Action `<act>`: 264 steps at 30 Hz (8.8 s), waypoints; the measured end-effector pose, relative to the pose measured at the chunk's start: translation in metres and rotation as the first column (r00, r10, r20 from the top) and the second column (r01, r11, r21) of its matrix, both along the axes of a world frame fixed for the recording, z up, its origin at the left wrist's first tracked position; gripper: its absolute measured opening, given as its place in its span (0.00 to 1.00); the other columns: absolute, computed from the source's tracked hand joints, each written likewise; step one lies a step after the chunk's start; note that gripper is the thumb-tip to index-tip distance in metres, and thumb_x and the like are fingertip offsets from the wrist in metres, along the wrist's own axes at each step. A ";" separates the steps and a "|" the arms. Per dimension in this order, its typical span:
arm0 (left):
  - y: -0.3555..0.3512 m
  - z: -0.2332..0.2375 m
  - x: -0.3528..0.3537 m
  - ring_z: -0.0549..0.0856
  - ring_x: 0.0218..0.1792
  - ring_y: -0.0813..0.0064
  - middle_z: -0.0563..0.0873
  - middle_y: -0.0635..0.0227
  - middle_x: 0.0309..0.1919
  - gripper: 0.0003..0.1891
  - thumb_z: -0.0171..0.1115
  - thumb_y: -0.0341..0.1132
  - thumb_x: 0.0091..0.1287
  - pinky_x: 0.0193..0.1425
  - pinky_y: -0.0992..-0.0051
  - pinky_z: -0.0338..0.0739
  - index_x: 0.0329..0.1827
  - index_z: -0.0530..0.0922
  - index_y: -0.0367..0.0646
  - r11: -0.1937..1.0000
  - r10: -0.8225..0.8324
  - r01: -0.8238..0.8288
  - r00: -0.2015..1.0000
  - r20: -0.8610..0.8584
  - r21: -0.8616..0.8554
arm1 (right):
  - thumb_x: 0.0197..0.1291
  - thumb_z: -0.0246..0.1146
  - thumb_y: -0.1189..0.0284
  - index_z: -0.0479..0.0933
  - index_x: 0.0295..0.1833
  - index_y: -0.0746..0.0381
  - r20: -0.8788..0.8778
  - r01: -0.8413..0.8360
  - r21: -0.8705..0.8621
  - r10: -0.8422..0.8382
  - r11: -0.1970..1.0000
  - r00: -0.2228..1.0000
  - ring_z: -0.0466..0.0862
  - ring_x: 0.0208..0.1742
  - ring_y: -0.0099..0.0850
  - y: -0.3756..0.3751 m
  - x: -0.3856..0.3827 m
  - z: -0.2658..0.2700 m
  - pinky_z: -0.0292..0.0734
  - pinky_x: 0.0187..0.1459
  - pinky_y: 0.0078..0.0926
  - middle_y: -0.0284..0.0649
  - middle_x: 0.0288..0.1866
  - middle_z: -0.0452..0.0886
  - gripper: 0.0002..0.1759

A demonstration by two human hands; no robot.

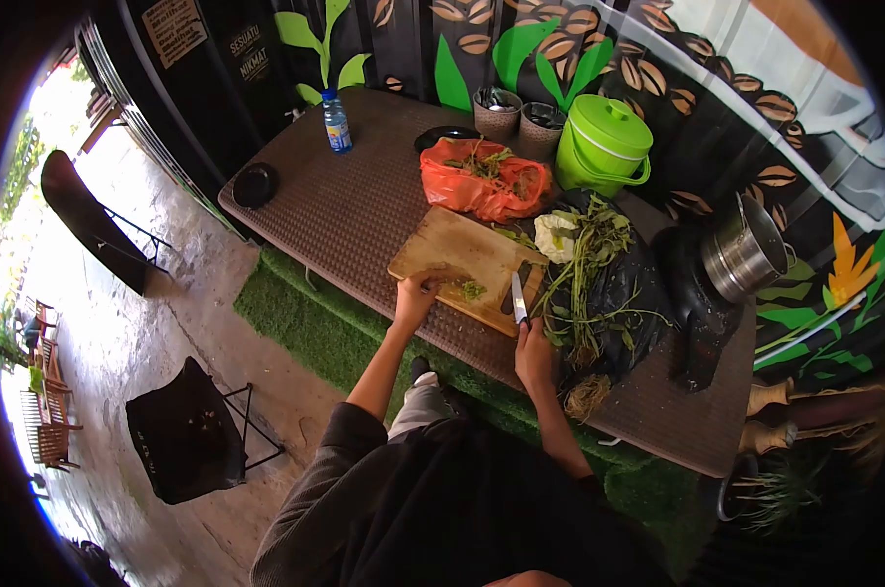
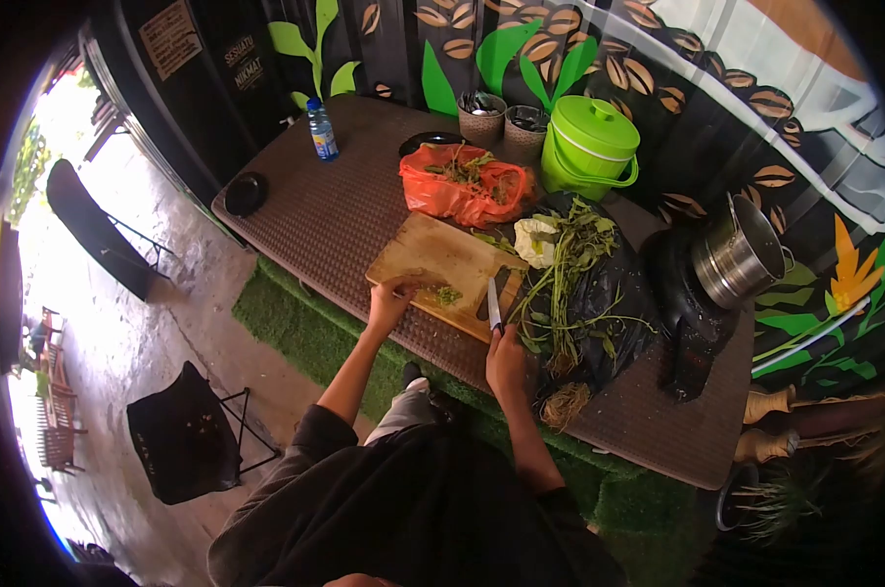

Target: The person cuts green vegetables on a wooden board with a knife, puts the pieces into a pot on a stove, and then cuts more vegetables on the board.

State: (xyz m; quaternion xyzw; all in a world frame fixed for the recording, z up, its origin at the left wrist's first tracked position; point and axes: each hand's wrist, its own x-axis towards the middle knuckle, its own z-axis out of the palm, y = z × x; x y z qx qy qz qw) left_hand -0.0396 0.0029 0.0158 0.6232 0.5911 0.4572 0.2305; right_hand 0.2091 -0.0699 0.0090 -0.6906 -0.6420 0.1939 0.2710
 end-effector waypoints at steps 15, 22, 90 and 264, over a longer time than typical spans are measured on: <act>0.026 -0.017 0.001 0.86 0.36 0.59 0.85 0.51 0.35 0.11 0.58 0.25 0.58 0.41 0.67 0.79 0.43 0.81 0.32 0.993 -0.084 0.100 0.974 -0.210 0.068 | 0.71 0.48 0.65 0.63 0.57 0.75 0.040 -0.111 0.104 0.107 0.988 0.993 0.79 0.19 0.48 0.013 -0.064 -0.017 0.74 0.17 0.40 0.50 0.21 0.77 0.22; 0.012 0.022 0.017 0.85 0.40 0.54 0.85 0.50 0.36 0.16 0.61 0.21 0.49 0.44 0.66 0.80 0.44 0.82 0.34 0.970 -0.221 0.218 0.975 -0.023 -0.105 | 0.69 0.52 0.65 0.65 0.50 0.71 0.098 -0.086 0.034 0.082 0.996 0.992 0.82 0.26 0.50 0.025 -0.086 -0.022 0.78 0.23 0.42 0.52 0.25 0.79 0.18; 0.143 0.283 0.637 0.88 0.32 0.70 0.88 0.59 0.30 0.14 0.75 0.30 0.44 0.41 0.73 0.81 0.36 0.87 0.40 0.535 -0.790 0.783 0.597 -0.139 0.317 | 0.64 0.52 0.66 0.70 0.39 0.64 -0.696 0.319 -0.074 -0.278 0.945 0.662 0.68 0.10 0.24 0.056 0.482 0.316 0.63 0.12 0.21 0.34 0.15 0.70 0.11; 0.126 0.099 0.177 0.88 0.29 0.77 0.87 0.61 0.26 0.09 0.66 0.20 0.47 0.36 0.78 0.82 0.34 0.82 0.31 0.788 -0.609 0.609 0.753 0.247 0.088 | 0.67 0.59 0.71 0.75 0.57 0.68 -0.703 0.248 0.186 -0.048 0.951 0.710 0.71 0.15 0.19 0.034 0.057 0.087 0.66 0.17 0.23 0.36 0.23 0.78 0.16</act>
